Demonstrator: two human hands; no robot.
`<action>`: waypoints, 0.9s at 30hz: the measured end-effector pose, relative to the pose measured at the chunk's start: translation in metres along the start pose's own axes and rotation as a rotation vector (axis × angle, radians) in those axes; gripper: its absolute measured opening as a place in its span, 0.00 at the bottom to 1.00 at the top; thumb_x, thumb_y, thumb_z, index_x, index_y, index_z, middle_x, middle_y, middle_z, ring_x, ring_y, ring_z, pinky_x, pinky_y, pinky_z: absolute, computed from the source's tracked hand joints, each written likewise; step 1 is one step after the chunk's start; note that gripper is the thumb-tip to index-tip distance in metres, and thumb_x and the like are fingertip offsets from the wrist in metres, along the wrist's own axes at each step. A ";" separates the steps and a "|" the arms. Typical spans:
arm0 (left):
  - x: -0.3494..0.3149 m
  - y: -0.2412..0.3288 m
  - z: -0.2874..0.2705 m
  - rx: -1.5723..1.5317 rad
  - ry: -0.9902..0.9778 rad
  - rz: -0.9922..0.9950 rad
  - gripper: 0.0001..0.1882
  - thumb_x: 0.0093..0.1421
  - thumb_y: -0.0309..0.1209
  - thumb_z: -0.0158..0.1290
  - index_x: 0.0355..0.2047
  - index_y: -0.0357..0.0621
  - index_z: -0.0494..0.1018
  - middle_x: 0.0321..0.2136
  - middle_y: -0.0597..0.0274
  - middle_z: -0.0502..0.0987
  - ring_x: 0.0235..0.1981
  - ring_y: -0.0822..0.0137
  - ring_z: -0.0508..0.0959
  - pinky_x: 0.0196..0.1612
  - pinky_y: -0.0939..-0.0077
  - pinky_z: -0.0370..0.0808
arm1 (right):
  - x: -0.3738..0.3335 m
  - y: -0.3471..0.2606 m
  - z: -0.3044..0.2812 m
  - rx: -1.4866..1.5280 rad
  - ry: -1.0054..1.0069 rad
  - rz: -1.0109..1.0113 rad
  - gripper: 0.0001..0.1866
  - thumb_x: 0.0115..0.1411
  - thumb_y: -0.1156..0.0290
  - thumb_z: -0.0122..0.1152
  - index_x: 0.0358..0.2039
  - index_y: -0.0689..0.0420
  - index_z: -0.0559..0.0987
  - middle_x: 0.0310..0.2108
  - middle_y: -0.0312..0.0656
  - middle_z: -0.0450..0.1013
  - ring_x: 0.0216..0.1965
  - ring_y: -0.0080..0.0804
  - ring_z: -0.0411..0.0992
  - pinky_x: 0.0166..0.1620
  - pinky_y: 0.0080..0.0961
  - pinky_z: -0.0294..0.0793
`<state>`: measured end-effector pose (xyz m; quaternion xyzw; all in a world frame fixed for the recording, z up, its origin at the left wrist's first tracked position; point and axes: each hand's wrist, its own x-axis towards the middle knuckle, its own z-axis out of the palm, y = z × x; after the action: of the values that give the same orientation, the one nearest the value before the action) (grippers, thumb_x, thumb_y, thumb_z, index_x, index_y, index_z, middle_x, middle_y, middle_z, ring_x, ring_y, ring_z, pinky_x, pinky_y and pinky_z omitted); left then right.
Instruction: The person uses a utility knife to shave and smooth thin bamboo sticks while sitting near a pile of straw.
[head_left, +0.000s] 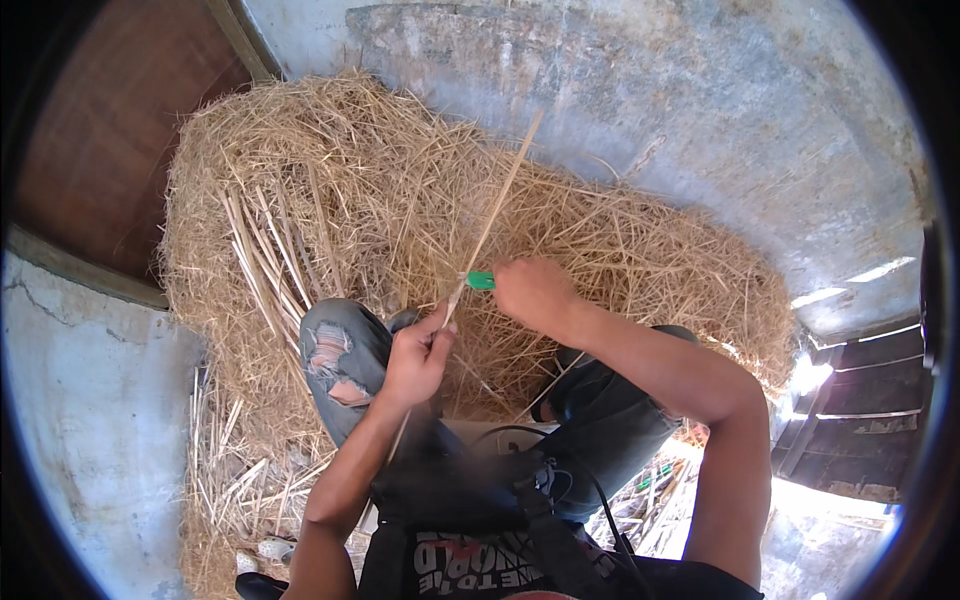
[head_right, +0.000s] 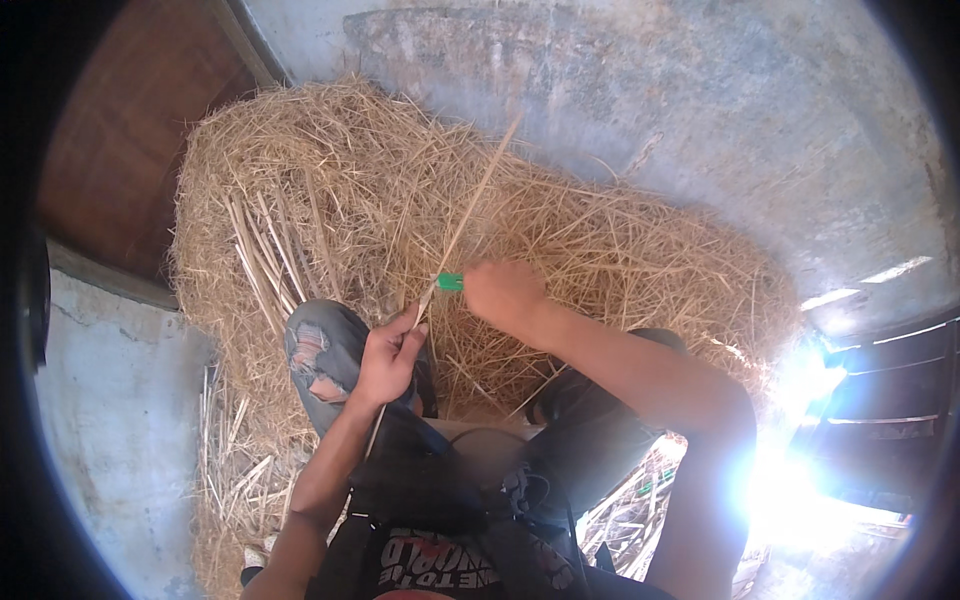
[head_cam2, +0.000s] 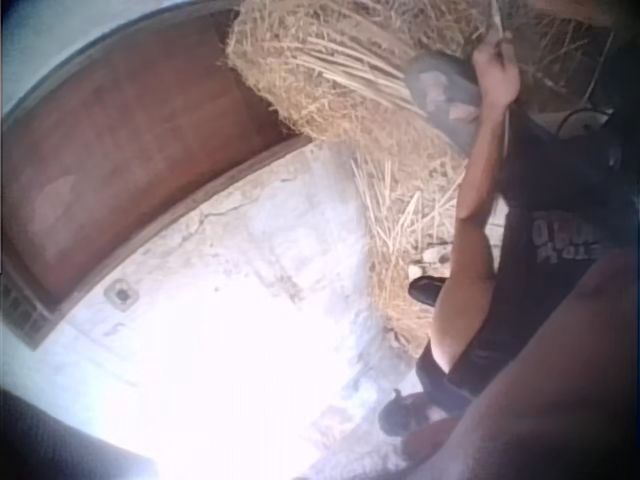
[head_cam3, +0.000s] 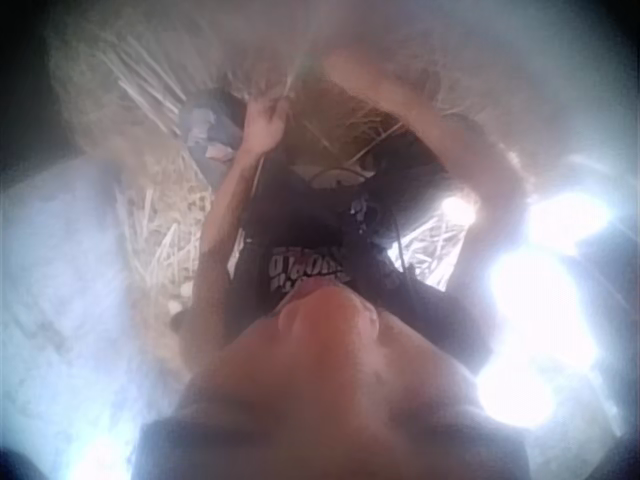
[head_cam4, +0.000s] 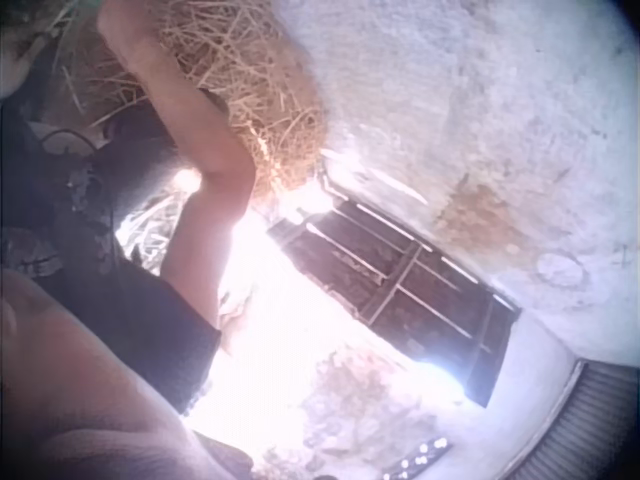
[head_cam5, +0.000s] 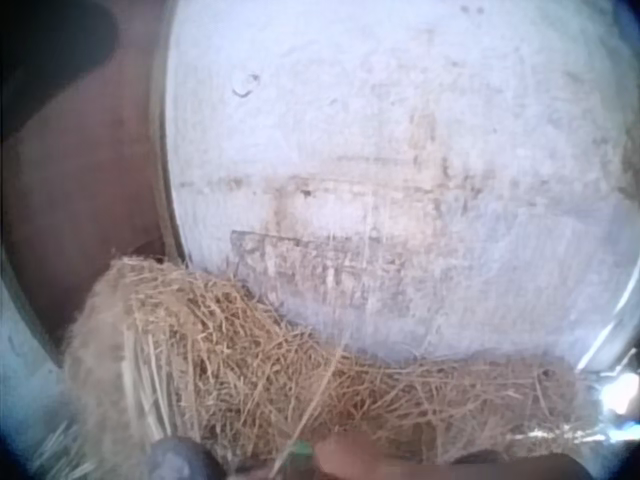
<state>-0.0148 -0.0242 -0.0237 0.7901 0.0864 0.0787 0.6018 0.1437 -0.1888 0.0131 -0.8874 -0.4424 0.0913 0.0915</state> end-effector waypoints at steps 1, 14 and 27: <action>0.000 0.001 0.000 -0.007 -0.014 -0.023 0.22 0.70 0.26 0.50 0.63 0.33 0.69 0.20 0.76 0.63 0.22 0.84 0.60 0.23 0.82 0.59 | 0.003 0.005 0.001 -0.017 0.015 0.007 0.12 0.61 0.68 0.54 0.34 0.65 0.78 0.24 0.55 0.78 0.25 0.54 0.80 0.27 0.50 0.79; -0.024 0.013 -0.022 -0.073 -0.276 -0.117 0.21 0.71 0.26 0.50 0.62 0.30 0.68 0.24 0.73 0.67 0.27 0.83 0.64 0.30 0.82 0.67 | 0.015 0.161 -0.053 -0.176 0.278 0.538 0.13 0.65 0.71 0.51 0.31 0.66 0.81 0.29 0.58 0.79 0.30 0.50 0.81 0.33 0.45 0.81; -0.027 0.006 -0.046 -0.505 -0.271 -0.255 0.21 0.75 0.30 0.44 0.66 0.38 0.66 0.17 0.80 0.55 0.15 0.85 0.54 0.18 0.84 0.52 | -0.046 0.154 -0.073 -0.056 0.365 0.530 0.16 0.66 0.64 0.55 0.39 0.65 0.81 0.32 0.61 0.78 0.34 0.60 0.78 0.40 0.50 0.77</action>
<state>-0.0518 0.0113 -0.0066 0.6017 0.0815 -0.0847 0.7900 0.2527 -0.3227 0.0501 -0.9757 -0.1744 -0.0609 0.1177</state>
